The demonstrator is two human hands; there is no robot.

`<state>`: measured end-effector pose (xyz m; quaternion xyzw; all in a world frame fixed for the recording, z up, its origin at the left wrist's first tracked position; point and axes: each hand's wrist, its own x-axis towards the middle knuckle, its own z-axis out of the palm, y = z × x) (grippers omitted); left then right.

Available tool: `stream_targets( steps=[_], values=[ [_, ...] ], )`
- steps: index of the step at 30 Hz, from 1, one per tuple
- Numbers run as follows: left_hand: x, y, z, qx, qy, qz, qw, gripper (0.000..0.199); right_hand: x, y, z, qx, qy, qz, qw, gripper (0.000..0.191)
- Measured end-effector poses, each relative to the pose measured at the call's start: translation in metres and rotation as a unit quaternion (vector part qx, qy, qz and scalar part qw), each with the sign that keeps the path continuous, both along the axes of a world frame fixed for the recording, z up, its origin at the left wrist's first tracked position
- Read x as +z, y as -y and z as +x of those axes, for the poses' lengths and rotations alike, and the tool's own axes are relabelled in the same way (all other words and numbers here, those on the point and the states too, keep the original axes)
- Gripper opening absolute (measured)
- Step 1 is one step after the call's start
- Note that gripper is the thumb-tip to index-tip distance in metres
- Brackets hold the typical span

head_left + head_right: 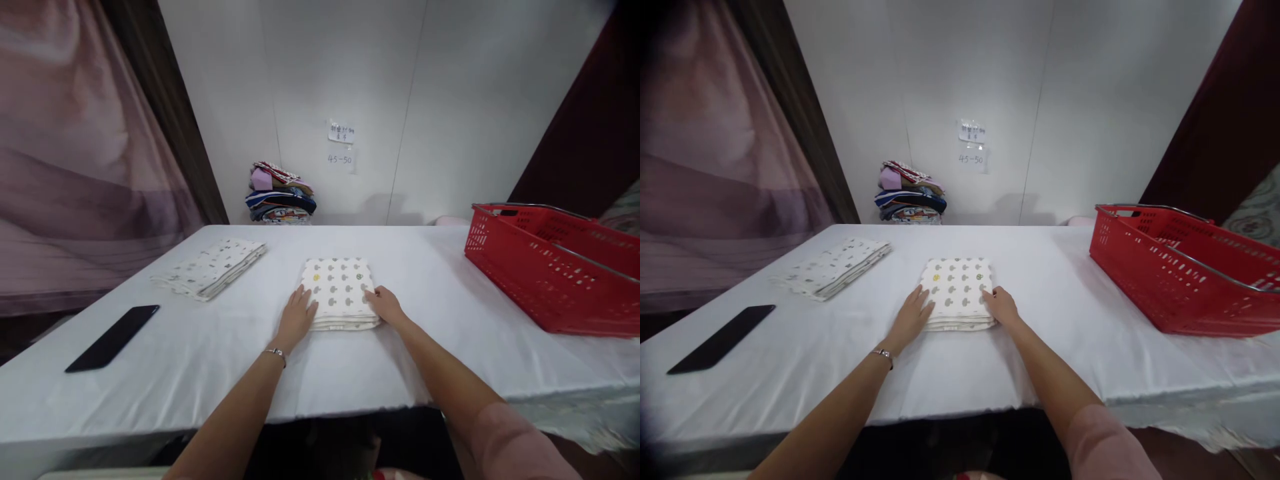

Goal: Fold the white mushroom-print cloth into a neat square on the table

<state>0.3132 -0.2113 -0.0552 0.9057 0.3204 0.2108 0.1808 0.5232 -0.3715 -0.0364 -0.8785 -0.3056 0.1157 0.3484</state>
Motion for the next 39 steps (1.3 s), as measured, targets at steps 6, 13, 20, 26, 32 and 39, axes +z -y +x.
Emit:
stream_targets(
  steps=[6, 13, 20, 26, 32, 39],
  values=[
    [0.013, 0.006, -0.007, -0.011, -0.041, -0.034, 0.999, 0.052, -0.019, 0.003, -0.001, -0.014, 0.037, 0.016, 0.999, 0.022],
    [0.033, -0.005, 0.001, 0.009, -0.108, -0.082, 0.991, 0.051, -0.010, 0.001, 0.006, -0.004, -0.017, 0.031, 0.999, 0.026],
    [0.047, -0.012, 0.042, 0.038, -0.115, 0.005, 0.993, 0.052, 0.010, -0.032, 0.023, -0.027, 0.043, -0.065, 0.997, 0.035],
    [0.022, -0.015, 0.044, 0.042, -0.108, -0.025, 0.993, 0.056, -0.003, -0.027, 0.018, -0.035, 0.056, -0.086, 0.994, 0.029],
    [0.021, -0.013, 0.043, 0.045, -0.101, -0.010, 0.994, 0.057, 0.003, -0.035, 0.030, -0.013, 0.060, -0.125, 0.990, 0.034],
    [0.019, -0.012, 0.043, 0.045, -0.096, 0.000, 0.994, 0.054, 0.011, -0.062, 0.045, -0.029, 0.057, -0.150, 0.987, 0.044]
  ],
)
